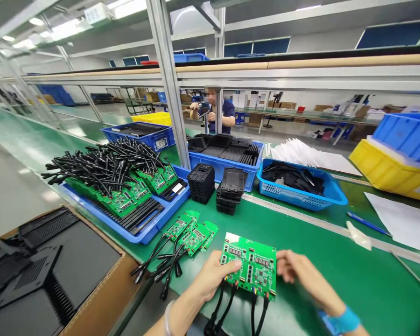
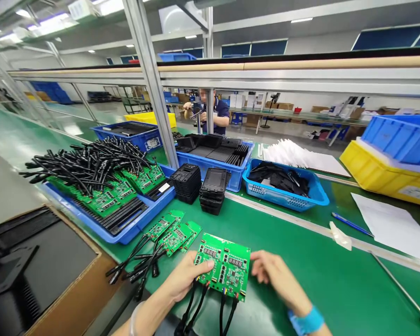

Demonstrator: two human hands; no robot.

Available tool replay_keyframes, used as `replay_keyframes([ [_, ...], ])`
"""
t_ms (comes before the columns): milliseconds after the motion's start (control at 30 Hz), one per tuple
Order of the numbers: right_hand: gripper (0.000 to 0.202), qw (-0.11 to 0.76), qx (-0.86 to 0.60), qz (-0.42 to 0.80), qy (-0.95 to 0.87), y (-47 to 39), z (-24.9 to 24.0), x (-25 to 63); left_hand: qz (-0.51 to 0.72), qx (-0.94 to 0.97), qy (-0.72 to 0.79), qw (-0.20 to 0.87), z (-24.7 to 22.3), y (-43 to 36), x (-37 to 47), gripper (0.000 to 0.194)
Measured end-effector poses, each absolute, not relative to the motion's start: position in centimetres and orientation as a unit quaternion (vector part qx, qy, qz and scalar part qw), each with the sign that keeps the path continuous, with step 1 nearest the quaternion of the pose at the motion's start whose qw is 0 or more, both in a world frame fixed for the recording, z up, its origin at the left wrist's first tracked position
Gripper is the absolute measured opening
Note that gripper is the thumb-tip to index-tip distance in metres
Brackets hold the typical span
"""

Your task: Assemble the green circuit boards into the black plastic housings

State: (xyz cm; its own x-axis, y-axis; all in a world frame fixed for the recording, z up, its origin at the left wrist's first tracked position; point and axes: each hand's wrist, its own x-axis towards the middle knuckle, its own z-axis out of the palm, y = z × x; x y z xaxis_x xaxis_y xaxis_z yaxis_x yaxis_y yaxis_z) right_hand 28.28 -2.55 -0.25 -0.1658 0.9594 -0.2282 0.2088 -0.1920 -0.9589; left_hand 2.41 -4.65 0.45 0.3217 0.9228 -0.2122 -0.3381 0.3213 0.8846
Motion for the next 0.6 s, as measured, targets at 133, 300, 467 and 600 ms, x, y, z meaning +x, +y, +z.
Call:
replay_keyframes([
  [133,0.057,0.438,-0.494,0.649,-0.379,-7.6,-1.1,21.5,0.419,0.294,0.370,0.775,0.4,-5.3,2.9,0.045],
  [300,0.047,0.522,-0.485,0.674,-0.195,-8.9,-1.7,19.5,0.424,0.231,0.368,0.795,0.3,-6.3,2.9,0.045],
  [467,0.038,0.537,-0.470,0.683,-0.155,-9.2,-2.3,16.5,0.443,0.201,0.354,0.799,0.7,-7.0,2.6,0.037],
  [600,0.046,0.533,-0.457,0.666,-0.252,-8.5,-2.4,14.6,0.451,0.210,0.342,0.797,1.3,-6.6,1.3,0.040],
])
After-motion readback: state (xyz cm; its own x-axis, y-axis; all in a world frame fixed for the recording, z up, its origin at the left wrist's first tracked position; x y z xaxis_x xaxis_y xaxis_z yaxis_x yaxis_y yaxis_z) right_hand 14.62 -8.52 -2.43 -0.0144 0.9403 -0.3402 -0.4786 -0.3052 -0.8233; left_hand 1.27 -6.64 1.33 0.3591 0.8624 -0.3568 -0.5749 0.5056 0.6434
